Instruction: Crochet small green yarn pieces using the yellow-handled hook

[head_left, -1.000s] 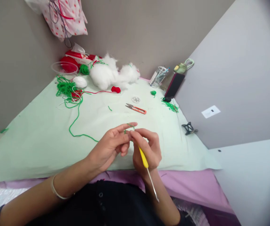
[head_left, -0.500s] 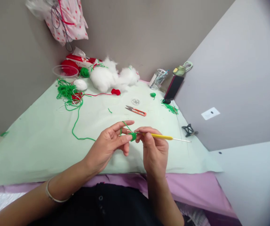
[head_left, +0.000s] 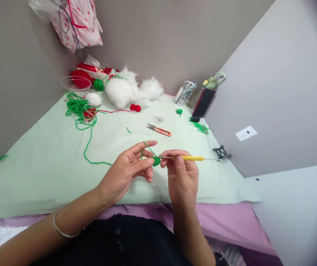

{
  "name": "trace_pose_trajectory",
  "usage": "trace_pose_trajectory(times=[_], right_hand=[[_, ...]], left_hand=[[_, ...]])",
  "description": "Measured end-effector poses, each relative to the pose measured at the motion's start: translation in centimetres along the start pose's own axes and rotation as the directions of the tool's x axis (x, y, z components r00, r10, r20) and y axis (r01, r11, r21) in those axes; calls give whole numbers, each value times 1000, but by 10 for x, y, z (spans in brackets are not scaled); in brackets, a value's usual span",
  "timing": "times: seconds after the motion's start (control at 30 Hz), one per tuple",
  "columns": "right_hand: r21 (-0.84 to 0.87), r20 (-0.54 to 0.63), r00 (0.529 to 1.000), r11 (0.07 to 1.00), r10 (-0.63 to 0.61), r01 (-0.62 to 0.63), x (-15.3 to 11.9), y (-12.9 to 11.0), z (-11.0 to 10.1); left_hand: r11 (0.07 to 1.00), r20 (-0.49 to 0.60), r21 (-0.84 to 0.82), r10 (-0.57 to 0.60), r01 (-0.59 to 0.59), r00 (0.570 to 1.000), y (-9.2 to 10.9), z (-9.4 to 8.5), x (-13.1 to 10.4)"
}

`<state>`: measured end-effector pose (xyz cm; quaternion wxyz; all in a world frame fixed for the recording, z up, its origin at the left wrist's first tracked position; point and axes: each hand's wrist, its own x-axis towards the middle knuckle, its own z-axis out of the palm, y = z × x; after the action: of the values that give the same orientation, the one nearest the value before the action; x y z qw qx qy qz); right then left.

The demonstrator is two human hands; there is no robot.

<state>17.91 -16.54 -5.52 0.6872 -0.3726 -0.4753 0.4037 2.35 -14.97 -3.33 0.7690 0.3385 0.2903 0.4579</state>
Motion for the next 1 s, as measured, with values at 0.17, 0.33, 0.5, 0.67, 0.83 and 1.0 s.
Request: trace_pose_trajectory(times=[0.17,0.33,0.5,0.67,0.83,1.0], right_hand=[[-86,45,997,995,-56,60,-3,-5,0],[-369,119,959,885,-257,283,-11,-12,3],[-419,165,943,846,-288,331,-12,-15,1],[-518,319,856,682,-406,516,-14,-2,-1],[-667,340,752,420,-564,616,-19,11,1],[-353,62,946,880,-318,318,-11,-2,4]], left_hand=[[999,-14,33,21,-21,1000,0,-2,-2],[989,-37,109,108,-103,993,-2,-5,-1],[979,-36,154,143,-136,989,-3,-7,-1],[964,-55,205,187,-172,981,-6,-6,-2],[1000,-7,11,-20,20,1000,-4,-4,-3],[990,17,-95,-99,100,995,4,-6,0]])
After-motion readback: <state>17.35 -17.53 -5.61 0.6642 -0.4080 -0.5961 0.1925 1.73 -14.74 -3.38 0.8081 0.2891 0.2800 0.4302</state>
